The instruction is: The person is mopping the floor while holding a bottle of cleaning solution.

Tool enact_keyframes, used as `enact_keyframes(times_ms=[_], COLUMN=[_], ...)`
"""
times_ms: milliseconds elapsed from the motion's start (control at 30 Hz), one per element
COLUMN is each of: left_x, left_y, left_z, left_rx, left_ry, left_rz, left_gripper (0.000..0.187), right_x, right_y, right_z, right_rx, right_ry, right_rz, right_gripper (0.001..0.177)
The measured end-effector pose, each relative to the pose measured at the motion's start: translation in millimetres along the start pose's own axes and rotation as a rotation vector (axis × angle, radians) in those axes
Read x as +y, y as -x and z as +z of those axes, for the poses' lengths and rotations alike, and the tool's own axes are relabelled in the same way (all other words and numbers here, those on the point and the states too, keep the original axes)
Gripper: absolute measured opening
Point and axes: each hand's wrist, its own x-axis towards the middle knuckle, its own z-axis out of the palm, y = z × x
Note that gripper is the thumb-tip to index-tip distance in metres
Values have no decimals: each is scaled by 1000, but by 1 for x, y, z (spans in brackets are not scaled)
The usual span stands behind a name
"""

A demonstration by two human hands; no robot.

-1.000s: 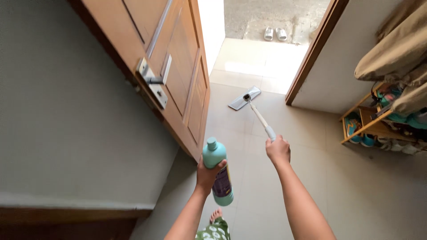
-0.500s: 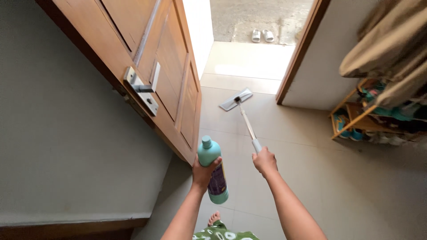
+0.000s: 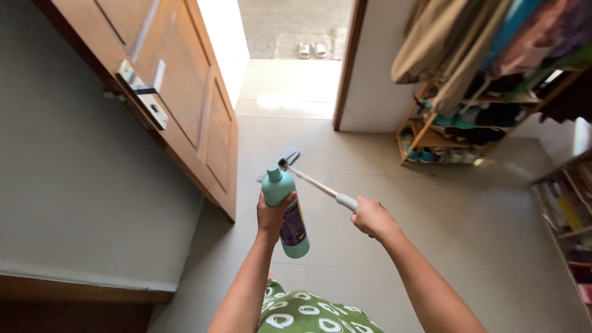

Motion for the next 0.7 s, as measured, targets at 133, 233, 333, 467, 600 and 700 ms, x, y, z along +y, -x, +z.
enact_keyframes(times_ms=[133,233,333,467,600,700], left_x=[-4,-23,-41,-37,-10,3], left_y=[32,38,29,2,-42,-88], left_z=[27,43,63,105,149,185], left_rx=[-72,-135,-278,-493,-666,-755], left_ry=[-52,-15,-14,-60,-151,-179], left_rz=[-89,-58,-2,120,200,148], left_gripper=[51,56,56,60,66,69], right_x=[47,67,98,93,81,72], right_y=[7,20,-15,-45,-77,-110], right_z=[12,1,-4,-51,-118,-172], right_rx=[8,9,233,233,339,373], right_ry=[38,16,191,304,437,429], right_rz=[7,16,-149,-111,-187,-198], right_gripper=[27,28,31,25,26,38])
